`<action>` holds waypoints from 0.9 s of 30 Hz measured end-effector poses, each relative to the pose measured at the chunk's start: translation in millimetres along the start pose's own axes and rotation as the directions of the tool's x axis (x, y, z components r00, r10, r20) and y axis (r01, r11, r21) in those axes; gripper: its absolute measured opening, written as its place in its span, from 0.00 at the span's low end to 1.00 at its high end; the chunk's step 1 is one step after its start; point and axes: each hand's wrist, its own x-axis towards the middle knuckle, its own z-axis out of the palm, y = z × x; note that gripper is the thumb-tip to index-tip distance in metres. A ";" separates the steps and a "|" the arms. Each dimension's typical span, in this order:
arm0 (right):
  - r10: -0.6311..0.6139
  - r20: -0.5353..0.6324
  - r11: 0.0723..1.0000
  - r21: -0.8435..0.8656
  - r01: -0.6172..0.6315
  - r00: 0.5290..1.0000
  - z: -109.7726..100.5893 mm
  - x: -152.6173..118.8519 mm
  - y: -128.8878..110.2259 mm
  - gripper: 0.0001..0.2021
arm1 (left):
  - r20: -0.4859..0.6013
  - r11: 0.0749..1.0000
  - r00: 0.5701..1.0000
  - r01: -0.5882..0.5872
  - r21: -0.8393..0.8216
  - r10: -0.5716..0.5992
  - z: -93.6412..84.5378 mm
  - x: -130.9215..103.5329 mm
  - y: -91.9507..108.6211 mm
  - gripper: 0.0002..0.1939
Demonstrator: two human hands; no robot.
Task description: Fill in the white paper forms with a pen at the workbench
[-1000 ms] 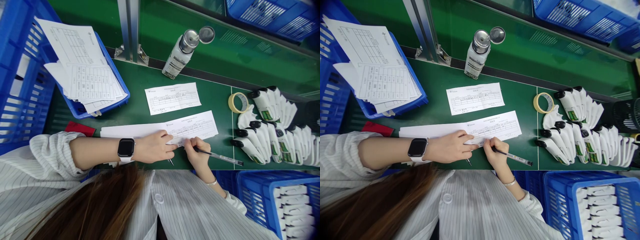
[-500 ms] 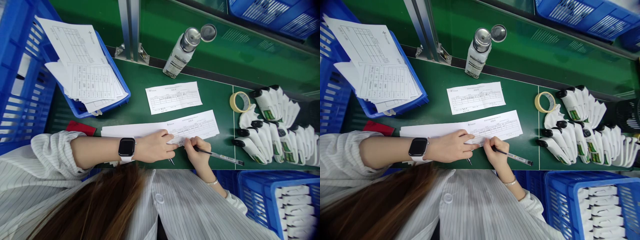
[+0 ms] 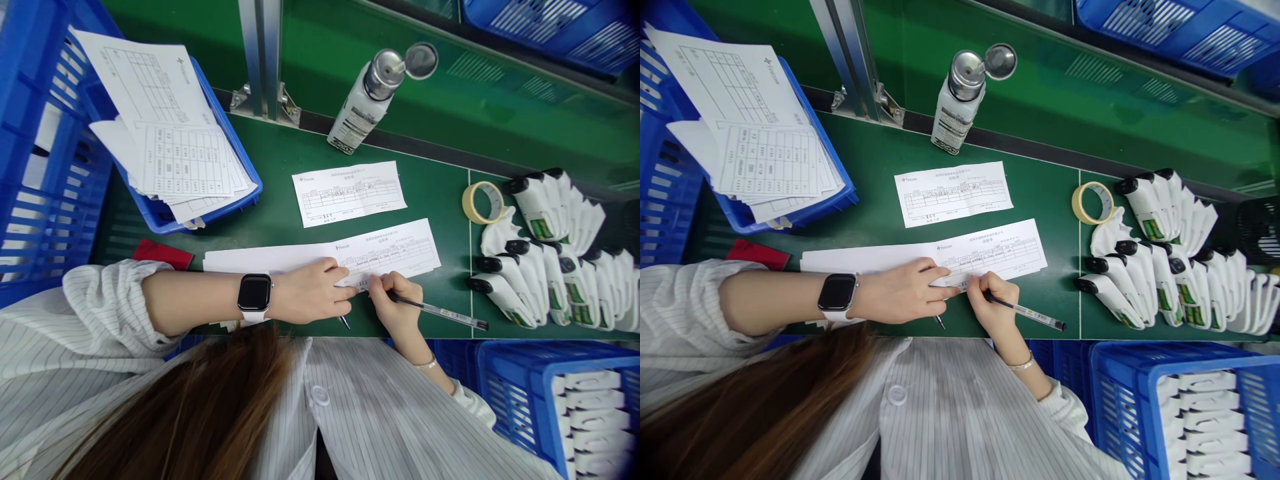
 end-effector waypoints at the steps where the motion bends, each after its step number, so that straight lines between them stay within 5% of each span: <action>1: 0.004 0.002 1.000 0.001 -0.004 1.000 0.0 -0.1 0.5 0.18 | 0.000 1.000 1.000 0.000 0.000 0.000 0.0 0.1 0.0 0.06; 27: -0.022 0.012 0.999 -0.030 0.022 1.000 -0.8 0.6 -0.6 0.18 | -0.011 1.000 1.000 0.003 -0.002 -0.003 0.3 0.4 0.4 0.05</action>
